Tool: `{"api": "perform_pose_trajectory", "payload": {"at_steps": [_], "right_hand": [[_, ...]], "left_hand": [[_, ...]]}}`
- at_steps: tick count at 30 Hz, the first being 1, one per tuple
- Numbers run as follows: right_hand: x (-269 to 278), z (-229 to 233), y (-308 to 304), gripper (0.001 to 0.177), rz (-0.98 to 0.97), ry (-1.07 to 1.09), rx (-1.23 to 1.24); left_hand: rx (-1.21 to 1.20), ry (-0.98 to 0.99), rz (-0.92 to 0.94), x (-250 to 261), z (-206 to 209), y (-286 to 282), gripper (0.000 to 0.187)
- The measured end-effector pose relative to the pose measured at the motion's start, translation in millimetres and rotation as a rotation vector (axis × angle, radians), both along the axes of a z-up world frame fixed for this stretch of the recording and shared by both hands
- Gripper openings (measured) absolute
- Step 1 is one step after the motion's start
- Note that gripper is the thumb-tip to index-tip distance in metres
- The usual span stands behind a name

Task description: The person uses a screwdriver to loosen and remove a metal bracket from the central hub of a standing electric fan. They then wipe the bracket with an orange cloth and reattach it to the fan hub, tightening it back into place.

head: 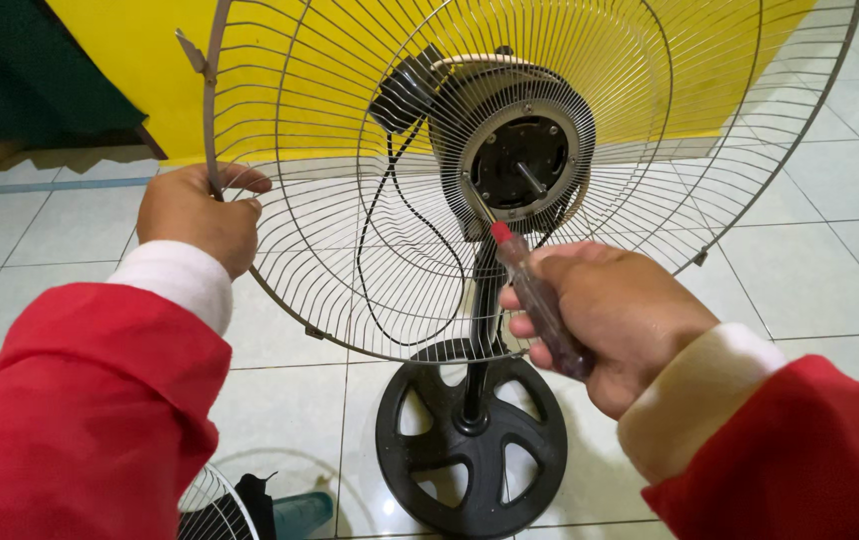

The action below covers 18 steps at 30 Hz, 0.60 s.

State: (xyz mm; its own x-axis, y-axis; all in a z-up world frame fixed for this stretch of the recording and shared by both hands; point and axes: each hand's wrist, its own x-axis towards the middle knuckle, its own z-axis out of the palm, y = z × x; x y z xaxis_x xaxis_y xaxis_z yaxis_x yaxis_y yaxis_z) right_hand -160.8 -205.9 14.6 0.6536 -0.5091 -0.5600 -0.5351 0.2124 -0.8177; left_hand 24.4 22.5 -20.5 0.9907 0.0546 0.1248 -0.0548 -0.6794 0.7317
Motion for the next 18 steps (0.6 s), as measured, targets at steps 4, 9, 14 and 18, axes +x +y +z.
{"api": "perform_pose_trajectory", "payload": {"at_steps": [4, 9, 14, 18], "right_hand": [[-0.1, 4.3, -1.5, 0.027, 0.033, -0.079, 0.059], [-0.5, 8.6, -2.0, 0.029, -0.067, 0.035, 0.017], [1.5, 1.9, -13.0, 0.029, -0.004, -0.004, 0.019], [2.6, -5.6, -19.7, 0.039, 0.042, -0.052, -0.003]], "left_hand": [[0.029, -0.022, -0.019, 0.2, 0.6, -0.6, 0.018], [0.039, -0.016, -0.023, 2.1, 0.5, -0.7, 0.016], [0.041, -0.019, -0.013, 3.0, -1.0, 0.0, 0.015], [0.048, -0.046, -0.027, 5.0, -2.7, 0.0, 0.016]]}}
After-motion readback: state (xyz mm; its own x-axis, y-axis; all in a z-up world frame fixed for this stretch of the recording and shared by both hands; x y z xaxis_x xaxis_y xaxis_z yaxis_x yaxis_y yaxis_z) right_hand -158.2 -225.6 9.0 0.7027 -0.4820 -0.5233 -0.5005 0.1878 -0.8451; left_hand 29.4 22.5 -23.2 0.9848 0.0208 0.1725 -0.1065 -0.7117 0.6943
